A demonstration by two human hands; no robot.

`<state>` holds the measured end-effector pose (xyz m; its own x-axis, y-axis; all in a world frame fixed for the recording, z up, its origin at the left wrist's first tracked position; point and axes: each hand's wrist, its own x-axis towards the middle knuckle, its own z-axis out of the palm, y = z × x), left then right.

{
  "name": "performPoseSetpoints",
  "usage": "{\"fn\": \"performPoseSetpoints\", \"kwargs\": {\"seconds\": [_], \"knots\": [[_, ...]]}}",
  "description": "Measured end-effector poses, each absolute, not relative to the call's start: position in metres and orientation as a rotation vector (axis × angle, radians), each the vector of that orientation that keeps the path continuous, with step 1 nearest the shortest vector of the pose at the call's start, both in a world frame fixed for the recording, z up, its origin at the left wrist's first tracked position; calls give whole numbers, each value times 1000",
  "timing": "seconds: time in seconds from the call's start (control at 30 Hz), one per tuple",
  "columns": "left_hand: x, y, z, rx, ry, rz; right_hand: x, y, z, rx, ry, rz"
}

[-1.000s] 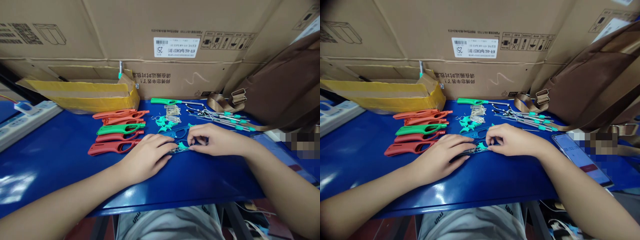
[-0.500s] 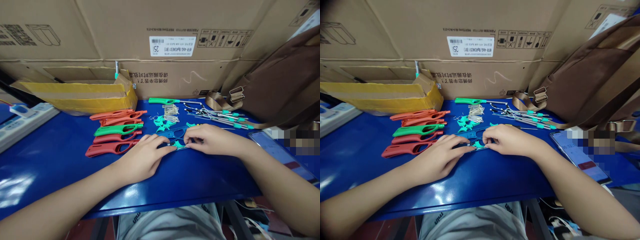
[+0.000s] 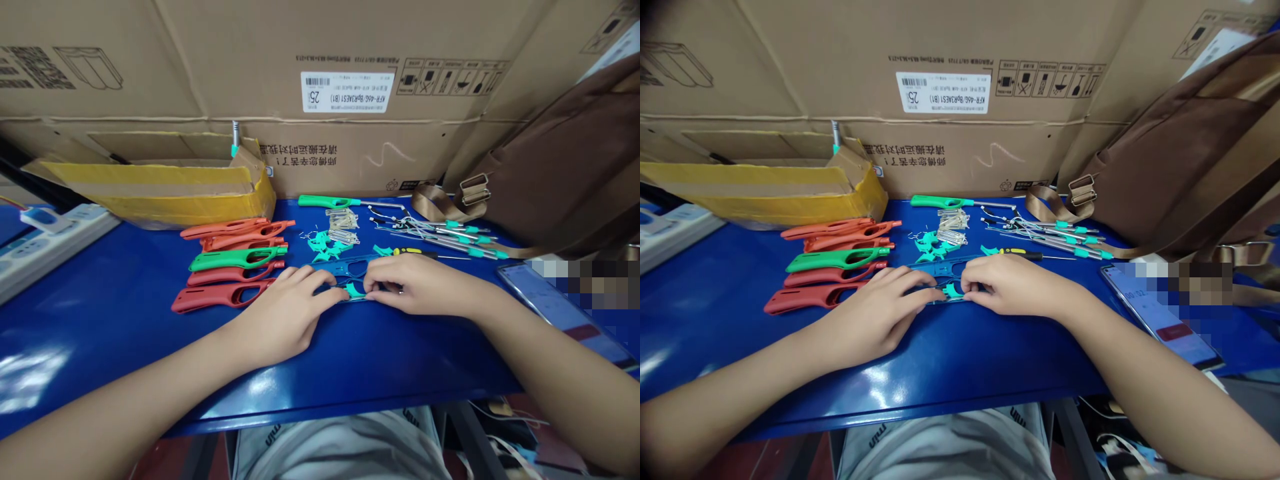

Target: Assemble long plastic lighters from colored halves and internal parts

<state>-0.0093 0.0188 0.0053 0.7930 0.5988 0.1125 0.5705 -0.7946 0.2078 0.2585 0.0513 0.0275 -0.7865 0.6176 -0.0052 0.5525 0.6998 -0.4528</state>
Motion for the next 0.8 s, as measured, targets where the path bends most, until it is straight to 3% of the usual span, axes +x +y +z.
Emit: {"fn": "performPoseSetpoints", "kwargs": {"seconds": [0.8], "knots": [[-10, 19, 1, 2786, 894, 396, 251, 46, 20, -960, -2708, 603]]}}
